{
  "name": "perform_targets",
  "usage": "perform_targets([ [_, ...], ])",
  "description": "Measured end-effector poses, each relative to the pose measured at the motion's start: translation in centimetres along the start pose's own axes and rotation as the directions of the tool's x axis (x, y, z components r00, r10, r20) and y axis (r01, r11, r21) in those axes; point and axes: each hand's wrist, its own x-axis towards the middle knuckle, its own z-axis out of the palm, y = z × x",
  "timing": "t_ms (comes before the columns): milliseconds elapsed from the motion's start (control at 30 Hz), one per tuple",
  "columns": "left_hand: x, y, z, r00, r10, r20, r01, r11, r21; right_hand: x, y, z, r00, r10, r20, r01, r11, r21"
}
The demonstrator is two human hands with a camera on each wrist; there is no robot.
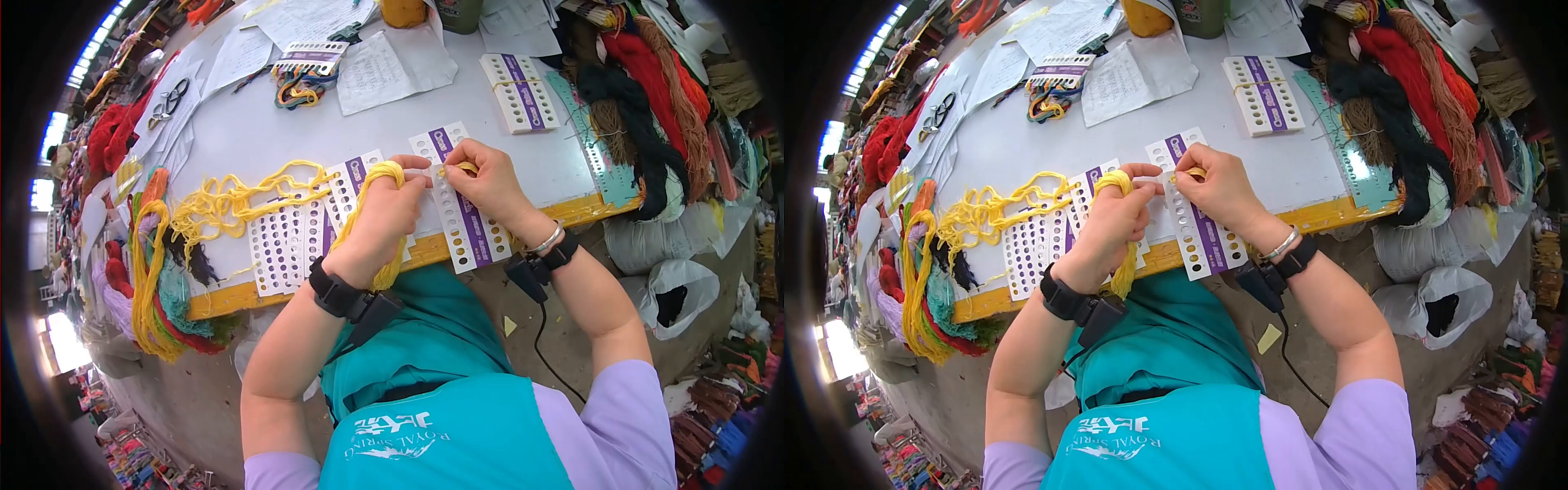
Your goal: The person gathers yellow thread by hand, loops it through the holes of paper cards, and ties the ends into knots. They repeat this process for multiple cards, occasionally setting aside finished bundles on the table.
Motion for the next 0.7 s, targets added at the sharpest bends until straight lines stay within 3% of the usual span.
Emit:
perform_targets([
  [400, 1.6, -0.2, 0.3, 0.998, -0.051, 0.040, 0.050, 0.999, 0.021, -0.3, 0.0, -0.1, 0.998, 0.023, 0.054, -0.029, 0.993, 0.111],
  [500, 2.3, -0.5, 0.5, 0.999, -0.042, -0.004, 0.042, 0.991, 0.127, -0.2, -0.2, -0.2, 0.992, 0.081, 0.099, -0.095, 0.985, 0.145],
  [600, 2.4, -1.2, -0.5, 0.990, 0.122, -0.066, -0.100, 0.956, 0.275, 0.3, -0.2, -0.2, 0.983, 0.103, 0.149, -0.120, 0.987, 0.108],
  [700, 1.7, -0.9, -1.7, 0.985, 0.086, -0.149, -0.053, 0.976, 0.211, 0.8, -0.3, -0.2, 0.974, 0.116, 0.193, -0.126, 0.991, 0.041],
])
